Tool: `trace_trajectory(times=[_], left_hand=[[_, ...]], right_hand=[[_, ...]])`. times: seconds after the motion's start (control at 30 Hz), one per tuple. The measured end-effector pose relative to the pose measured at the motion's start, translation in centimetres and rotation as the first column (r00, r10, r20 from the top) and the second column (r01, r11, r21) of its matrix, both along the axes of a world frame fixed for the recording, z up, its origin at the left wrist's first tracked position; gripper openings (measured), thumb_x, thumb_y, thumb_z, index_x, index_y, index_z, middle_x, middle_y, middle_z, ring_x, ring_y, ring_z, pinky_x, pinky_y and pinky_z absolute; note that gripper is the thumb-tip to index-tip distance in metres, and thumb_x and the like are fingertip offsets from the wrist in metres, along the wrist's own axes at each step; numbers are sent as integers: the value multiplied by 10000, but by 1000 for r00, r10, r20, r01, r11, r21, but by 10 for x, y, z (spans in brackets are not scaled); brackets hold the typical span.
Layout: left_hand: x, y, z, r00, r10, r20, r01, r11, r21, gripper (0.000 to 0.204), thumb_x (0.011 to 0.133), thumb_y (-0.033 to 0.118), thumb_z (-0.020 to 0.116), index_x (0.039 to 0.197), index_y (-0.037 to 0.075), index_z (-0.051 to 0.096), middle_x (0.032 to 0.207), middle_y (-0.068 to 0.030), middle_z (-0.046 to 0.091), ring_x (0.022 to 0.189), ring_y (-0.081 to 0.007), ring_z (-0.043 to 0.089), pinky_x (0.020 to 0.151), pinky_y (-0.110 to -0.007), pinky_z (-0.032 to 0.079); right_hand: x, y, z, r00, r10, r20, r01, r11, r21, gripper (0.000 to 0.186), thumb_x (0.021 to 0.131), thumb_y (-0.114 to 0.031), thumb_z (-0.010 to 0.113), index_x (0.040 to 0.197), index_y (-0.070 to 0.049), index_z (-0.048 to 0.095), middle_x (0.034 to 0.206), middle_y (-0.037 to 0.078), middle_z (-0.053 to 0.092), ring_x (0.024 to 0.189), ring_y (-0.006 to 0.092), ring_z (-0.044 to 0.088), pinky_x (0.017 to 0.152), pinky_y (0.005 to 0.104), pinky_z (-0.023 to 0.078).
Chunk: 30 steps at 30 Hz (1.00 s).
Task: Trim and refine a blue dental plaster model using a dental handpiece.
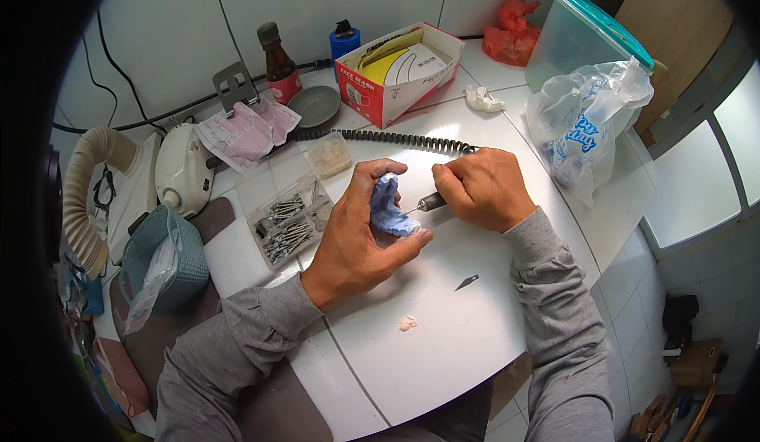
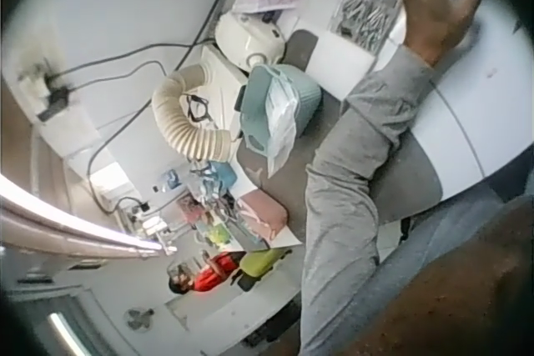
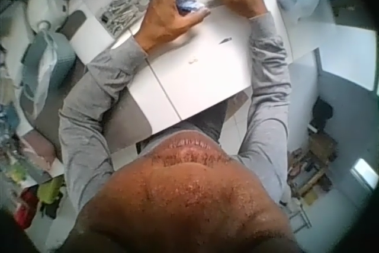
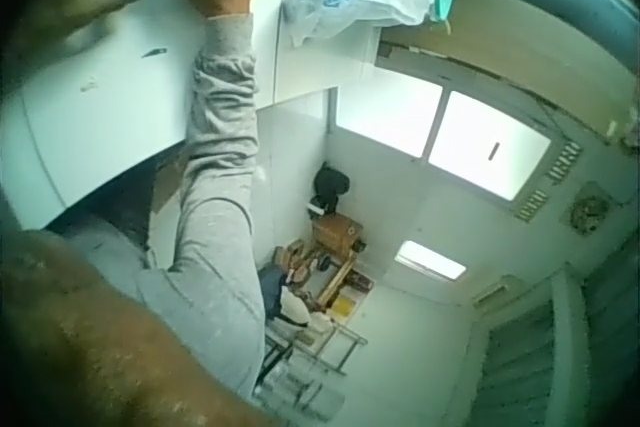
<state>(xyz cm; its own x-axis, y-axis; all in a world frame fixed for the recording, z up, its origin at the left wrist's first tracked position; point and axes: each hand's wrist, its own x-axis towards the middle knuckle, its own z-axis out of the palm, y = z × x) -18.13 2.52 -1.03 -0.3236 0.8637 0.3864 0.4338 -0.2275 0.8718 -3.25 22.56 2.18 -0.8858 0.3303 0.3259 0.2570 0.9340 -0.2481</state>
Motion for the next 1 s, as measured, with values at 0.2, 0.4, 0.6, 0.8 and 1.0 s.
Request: trace_trajectory(times=[0.2, 0.4, 0.6, 0.8, 1.0], left_hand=[[1, 1, -3, 1000, -1, 12, 2, 1000, -19, 786, 883, 250, 911, 1505, 51, 474, 1242, -177, 586, 1091, -284, 664, 946, -409, 579], [1, 1, -5, 1000, 20, 19, -20, 1000, 8, 789, 873, 277, 934, 1494, 93, 484, 1120, -120, 589, 973, -204, 650, 837, -353, 582], [2, 1, -5, 999, 19, 44, -19, 1000, 6, 778, 875, 270, 935, 1488, 102, 485, 1116, -116, 589, 959, -197, 650, 819, -343, 580], [1, 2, -7, 999, 22, 29, -22, 1000, 11, 778, 878, 276, 936, 1481, 101, 477, 1110, -116, 586, 951, -200, 651, 808, -350, 581], [3, 2, -6, 999, 22, 27, -23, 1000, 15, 778, 885, 279, 935, 1479, 95, 469, 1110, -117, 584, 958, -206, 650, 823, -363, 583]], right_hand=[[0, -1, 3, 999, -5, 50, 4, 1000, 26, 436, 1049, -320, 607, 726, -106, 807, 639, 139, 709, 592, 369, 715, 604, 468, 553], [0, 0, 2, 999, -15, 32, 16, 1000, -15, 441, 1049, -322, 604, 726, -95, 801, 637, 153, 699, 588, 382, 705, 600, 475, 546], [0, -1, 4, 998, -7, 64, 7, 1000, 0, 437, 1048, -321, 603, 734, -94, 803, 641, 159, 699, 595, 385, 706, 601, 479, 545], [0, 0, 3, 997, -4, 71, 5, 1000, -14, 430, 1042, -320, 601, 737, -93, 804, 649, 161, 703, 598, 386, 707, 605, 479, 546], [1, 0, 5, 998, -2, 69, 2, 1000, -10, 431, 1038, -326, 594, 741, -95, 805, 655, 161, 709, 608, 392, 712, 618, 486, 552]])
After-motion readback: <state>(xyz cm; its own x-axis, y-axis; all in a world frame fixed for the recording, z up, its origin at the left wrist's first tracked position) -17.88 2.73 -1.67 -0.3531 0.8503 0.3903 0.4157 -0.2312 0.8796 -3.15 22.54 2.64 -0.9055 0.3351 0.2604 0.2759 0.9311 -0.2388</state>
